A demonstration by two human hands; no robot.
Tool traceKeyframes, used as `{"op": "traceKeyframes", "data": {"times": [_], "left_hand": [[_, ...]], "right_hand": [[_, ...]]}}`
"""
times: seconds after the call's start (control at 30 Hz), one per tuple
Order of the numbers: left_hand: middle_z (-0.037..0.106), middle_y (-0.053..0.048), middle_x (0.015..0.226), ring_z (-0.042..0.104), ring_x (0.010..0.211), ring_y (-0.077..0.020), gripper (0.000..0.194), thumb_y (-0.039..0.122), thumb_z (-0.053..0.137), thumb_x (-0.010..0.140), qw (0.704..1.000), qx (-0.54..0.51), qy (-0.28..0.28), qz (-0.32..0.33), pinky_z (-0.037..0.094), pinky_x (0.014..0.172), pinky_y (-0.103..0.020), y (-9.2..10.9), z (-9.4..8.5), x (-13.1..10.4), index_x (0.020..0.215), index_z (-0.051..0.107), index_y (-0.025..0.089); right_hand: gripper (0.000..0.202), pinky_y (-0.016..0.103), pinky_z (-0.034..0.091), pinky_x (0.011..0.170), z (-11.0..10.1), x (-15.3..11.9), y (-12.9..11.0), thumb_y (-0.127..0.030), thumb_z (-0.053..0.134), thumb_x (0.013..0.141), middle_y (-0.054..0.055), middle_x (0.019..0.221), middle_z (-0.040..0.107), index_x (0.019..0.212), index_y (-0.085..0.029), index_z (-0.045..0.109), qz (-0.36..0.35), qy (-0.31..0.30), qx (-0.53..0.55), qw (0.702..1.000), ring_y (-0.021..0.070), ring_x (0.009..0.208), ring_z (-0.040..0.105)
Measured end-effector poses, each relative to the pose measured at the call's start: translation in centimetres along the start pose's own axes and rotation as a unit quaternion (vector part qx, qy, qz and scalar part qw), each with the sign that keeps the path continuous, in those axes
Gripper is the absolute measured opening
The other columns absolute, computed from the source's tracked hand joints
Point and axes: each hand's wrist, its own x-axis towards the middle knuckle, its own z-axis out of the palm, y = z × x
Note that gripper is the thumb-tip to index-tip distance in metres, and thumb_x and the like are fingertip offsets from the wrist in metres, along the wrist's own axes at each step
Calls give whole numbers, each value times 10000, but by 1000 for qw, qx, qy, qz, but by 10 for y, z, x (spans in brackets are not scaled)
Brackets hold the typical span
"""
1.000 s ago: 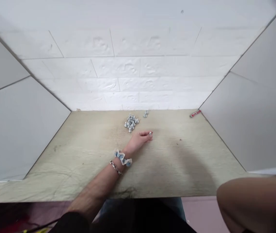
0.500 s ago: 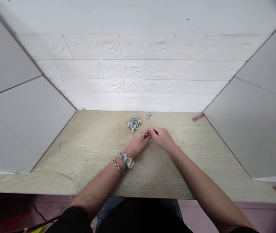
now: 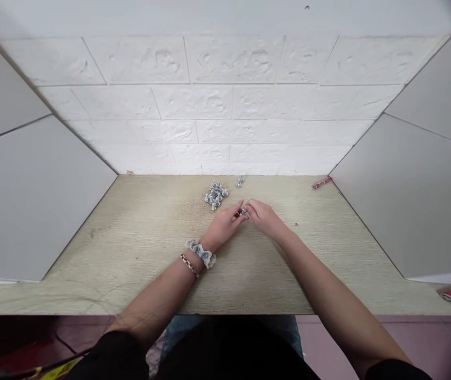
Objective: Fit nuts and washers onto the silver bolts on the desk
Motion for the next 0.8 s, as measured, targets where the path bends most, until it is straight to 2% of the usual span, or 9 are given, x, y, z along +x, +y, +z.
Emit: {"op": "traceKeyframes", "data": {"times": [0.17,0.27,0.4,0.5,0.6,0.7,0.8], "left_hand": [[676,-79,981,614,808,-158,508,262,573,813,999,-35,4,-19,495,791,-293,-6,2,4,1295,469,140],[673,-90,999,616,819,-163,488,251,579,809,999,-31,17,-26,496,804,-305,-7,2,5,1276,493,140],[668,-93,1014,614,862,-172,461,225,593,798,999,-25,32,-22,490,830,-311,-6,3,5,1245,524,137],[672,-70,994,612,860,-163,452,213,603,786,999,-14,29,-19,489,827,-297,-4,3,5,1231,538,162],[677,-59,983,616,848,-158,437,212,611,780,999,-10,25,-22,489,820,-288,-2,2,5,1213,554,179],[679,-79,996,621,871,-179,382,222,608,787,999,-11,32,-23,481,837,-309,-3,0,5,1164,594,164],[681,-84,998,620,884,-193,347,229,605,790,999,-10,36,-24,472,850,-332,-3,-1,6,1132,616,167]], "right_hand": [[170,265,356,658,0,0,0,-279,368,852,6,719,557,741,-205,474,3,9,47,999,144,686,490],[161,263,373,672,1,-1,-2,-316,408,845,15,810,607,825,-202,520,25,20,77,997,148,734,524],[347,283,379,651,2,-2,-1,-464,369,867,27,745,625,763,-193,559,86,24,77,993,174,715,546],[462,301,386,688,3,-1,1,-533,328,870,37,742,648,725,-195,607,93,9,95,991,200,762,575],[412,300,390,696,4,0,3,-499,349,865,32,741,639,738,-199,601,89,3,105,991,196,763,569],[219,270,399,645,5,1,5,-406,445,814,10,803,596,845,-205,525,86,-2,139,986,150,692,533],[196,244,393,614,5,1,6,-356,486,771,-15,817,554,909,-218,461,97,25,178,979,121,655,504]]}}
